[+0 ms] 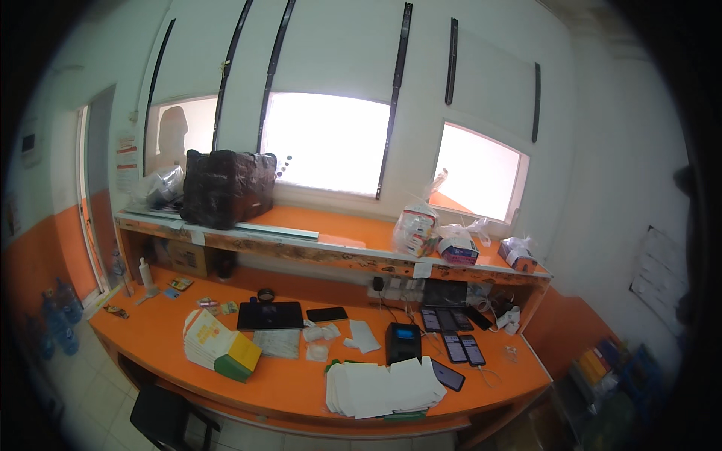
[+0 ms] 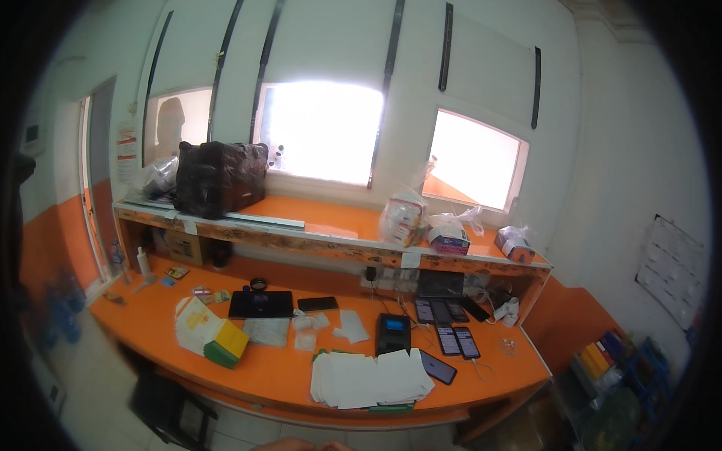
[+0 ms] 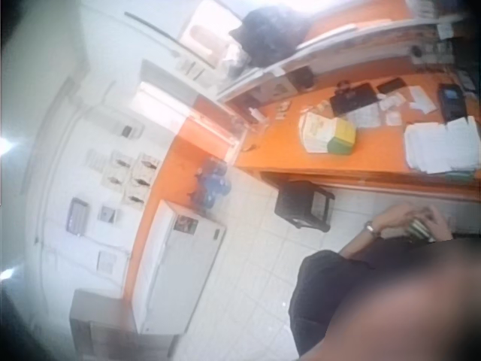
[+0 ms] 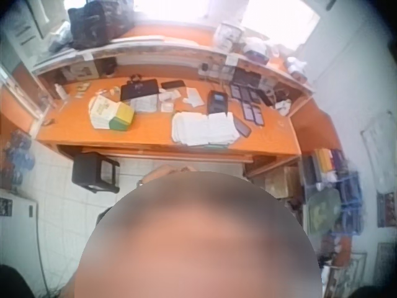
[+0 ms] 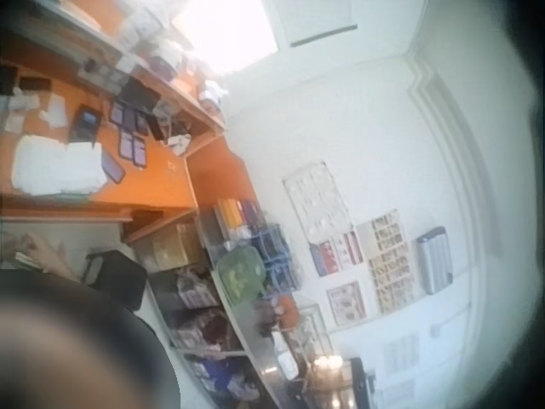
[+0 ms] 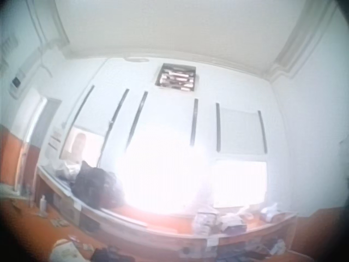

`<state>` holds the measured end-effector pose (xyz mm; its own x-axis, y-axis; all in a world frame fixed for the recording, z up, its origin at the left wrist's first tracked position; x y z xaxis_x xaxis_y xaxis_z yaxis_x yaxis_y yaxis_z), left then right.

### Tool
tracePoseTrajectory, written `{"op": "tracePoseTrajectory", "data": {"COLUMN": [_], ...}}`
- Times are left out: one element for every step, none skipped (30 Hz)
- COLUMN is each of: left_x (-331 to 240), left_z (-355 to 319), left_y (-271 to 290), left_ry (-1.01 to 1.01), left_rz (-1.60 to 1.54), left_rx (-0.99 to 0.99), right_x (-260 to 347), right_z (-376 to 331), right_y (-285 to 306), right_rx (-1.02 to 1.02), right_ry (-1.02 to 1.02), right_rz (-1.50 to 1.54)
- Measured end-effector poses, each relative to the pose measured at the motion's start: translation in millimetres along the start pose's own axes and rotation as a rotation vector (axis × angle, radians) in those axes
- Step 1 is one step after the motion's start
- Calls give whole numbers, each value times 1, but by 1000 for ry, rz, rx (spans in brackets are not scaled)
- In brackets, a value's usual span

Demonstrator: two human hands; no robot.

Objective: The person folds flat paperboard pieces into small rectangular boxes at a counter. They repeatedly pick up a piece, fold the sides, and tuck the flaps to form a box, then place it on the counter. The process is repeated for multiple units.

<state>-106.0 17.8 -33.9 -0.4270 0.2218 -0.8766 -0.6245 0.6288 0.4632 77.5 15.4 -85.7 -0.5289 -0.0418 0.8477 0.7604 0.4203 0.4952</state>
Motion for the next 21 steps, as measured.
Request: {"op": "tracePoseTrajectory", "data": {"left_x": [8,16,24,34,43,51,53,53,49,40,26,10,-5,-19,-31,-40,-46,-44,-41,-36,-33], "left_z": [-4,-10,-17,-23,-27,-31,-35,-36,-37,-39,-39,-39,-37,-34,-30,-21,-16,-9,0,5,6], "left_y": [9,18,26,34,44,52,59,64,67,71,69,64,56,46,36,22,11,5,0,-5,-6], "left_ry": [4,9,15,82,147,209,216,223,234,157,78,-5,-117,-228,-338,-399,-460,-390,-320,-251,-255], "left_rz": [-15,-32,-49,-182,-314,-445,-437,-429,-421,-233,-40,157,165,171,175,185,194,130,68,7,22], "left_rx": [-89,-173,-255,-315,-377,-440,-399,-360,-321,-504,-678,-847,-863,-877,-889,-785,-682,-536,-389,-240,-245], "right_x": [9,17,26,26,27,28,32,36,40,44,47,51,54,56,58,62,65,68,69,68,66], "right_z": [-1,-5,-10,-9,-7,-6,-7,-8,-11,-12,-14,-15,-16,-16,-17,-18,-19,-20,-20,-21,-21], "right_y": [6,15,22,27,31,32,33,33,32,31,31,30,31,33,34,36,38,40,42,43,44], "right_rx": [-130,-261,-393,-245,-100,41,62,84,108,83,57,29,-5,-38,-70,-104,-139,-176,-161,-147,-137], "right_ry": [160,315,468,401,336,273,278,285,290,299,307,316,276,234,191,224,259,298,282,265,246], "right_rz": [-248,-493,-737,-647,-558,-469,-353,-238,-120,-120,-119,-118,-156,-194,-232,-214,-199,-184,-165,-146,-126]}}
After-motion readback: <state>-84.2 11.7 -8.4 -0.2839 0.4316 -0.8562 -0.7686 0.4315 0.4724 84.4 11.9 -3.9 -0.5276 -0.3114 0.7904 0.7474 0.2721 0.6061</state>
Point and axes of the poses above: each hand's wrist, its own z-axis towards the middle knuckle, its own y-axis out of the back of the hand, x = y × z, the point moved 3 cm from there along z, towards the middle knuckle, and after that the axes turned 10 degrees about -z, right-handed, at the moved point
